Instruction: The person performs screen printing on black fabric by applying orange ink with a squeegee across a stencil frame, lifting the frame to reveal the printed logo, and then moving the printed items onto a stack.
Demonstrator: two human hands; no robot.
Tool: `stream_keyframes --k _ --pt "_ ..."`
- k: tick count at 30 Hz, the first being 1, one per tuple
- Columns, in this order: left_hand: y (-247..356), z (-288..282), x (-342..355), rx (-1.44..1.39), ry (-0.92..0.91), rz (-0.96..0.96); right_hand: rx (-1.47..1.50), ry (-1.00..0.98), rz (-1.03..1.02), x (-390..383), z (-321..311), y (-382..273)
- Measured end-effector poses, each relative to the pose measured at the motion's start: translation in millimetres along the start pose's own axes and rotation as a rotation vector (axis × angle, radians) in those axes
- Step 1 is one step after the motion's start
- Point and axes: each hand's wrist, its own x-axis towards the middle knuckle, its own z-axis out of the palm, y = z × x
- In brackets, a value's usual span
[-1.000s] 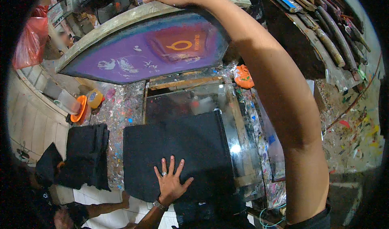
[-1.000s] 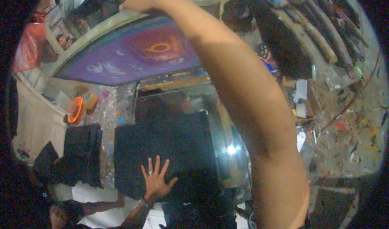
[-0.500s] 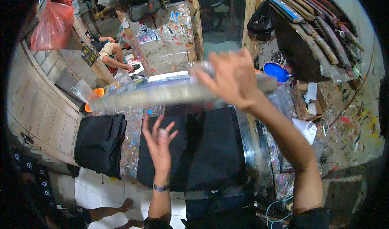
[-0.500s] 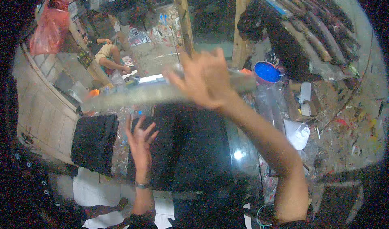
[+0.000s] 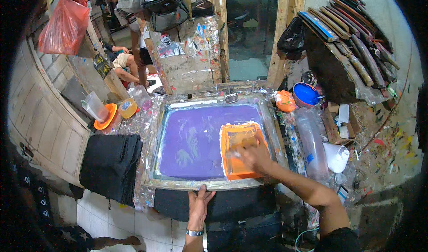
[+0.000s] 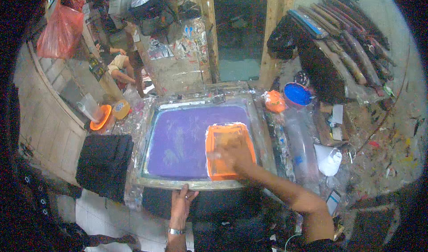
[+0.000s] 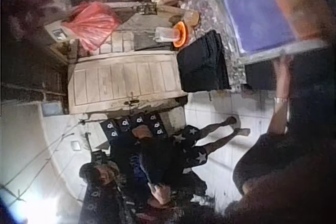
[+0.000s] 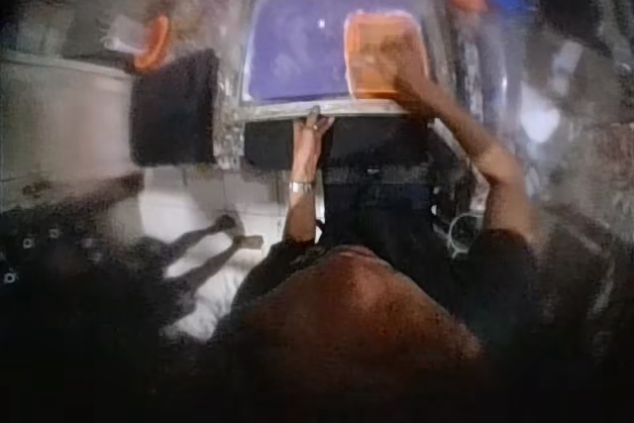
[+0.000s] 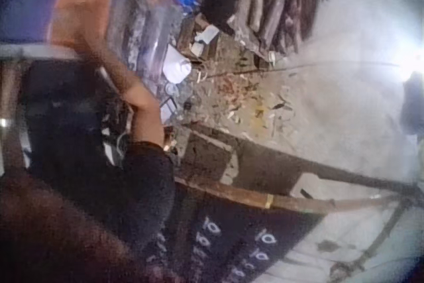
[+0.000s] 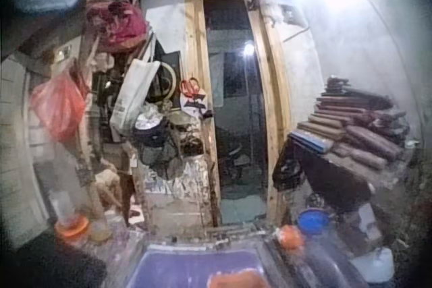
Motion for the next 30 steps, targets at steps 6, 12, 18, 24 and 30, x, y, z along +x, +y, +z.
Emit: stream_keyframes --k 6,12,18,24,30 --pt "-6.9 -28.8 15.8 0.236 -0.08 -0.146 -0.046 -0.282 0.097 17.9 44.2 42.2" --pt "-11.1 -35.0 18.8 0.346 -0.08 -0.23 -0.016 -0.277 -0.016 47.2 55.1 74.7" --pt "-3.3 -24.4 14.4 0.372 -0.038 -0.179 0.093 -0.172 0.001 49.4 46.9 46.0" --pt "-2.9 -19.7 19.3 0.36 -0.061 -0.169 0.078 -0.479 -0.116 -17.5 16.3 21.3" --pt "-12.2 -36.8 20.6 0.364 -0.096 -0.162 -0.053 -0.231 -0.017 44.0 39.9 93.8"
